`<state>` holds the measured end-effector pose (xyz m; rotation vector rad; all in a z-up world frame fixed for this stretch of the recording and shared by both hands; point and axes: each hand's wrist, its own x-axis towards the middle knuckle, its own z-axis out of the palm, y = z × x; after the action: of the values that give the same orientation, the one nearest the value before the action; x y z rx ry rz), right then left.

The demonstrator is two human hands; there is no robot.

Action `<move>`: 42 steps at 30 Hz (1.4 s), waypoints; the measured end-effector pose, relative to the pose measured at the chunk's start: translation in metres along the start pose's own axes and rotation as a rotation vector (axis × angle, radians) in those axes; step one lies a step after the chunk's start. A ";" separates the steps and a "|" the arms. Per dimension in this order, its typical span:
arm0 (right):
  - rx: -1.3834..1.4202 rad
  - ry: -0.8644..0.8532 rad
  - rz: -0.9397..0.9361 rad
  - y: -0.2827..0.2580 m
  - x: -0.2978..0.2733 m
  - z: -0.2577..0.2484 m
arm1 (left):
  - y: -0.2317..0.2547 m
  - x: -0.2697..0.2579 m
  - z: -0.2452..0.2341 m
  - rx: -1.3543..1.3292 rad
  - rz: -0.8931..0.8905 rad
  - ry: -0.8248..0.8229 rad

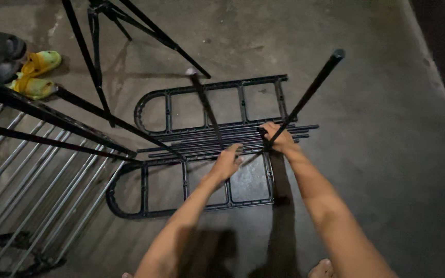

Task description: The person assembles a metal rack by hand, inserting vertical poles into base frames and connecting them to horizontal bars. The person works on the floor, handling multiple metal components to build the structure.

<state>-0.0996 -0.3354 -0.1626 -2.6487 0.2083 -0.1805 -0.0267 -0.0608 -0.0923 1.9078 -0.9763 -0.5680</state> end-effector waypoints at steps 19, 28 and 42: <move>-0.279 -0.143 0.259 -0.005 0.011 0.014 | -0.036 -0.008 0.008 0.118 -0.261 -0.161; -0.196 0.163 0.153 0.010 -0.014 0.022 | -0.093 -0.005 0.029 0.367 -0.223 -0.259; 0.499 0.596 0.065 -0.045 -0.011 -0.110 | 0.056 -0.016 -0.011 0.232 -0.035 -0.232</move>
<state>-0.1227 -0.3434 -0.0456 -2.0286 0.3825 -0.8778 -0.0502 -0.0587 -0.0383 2.0998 -1.2024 -0.7364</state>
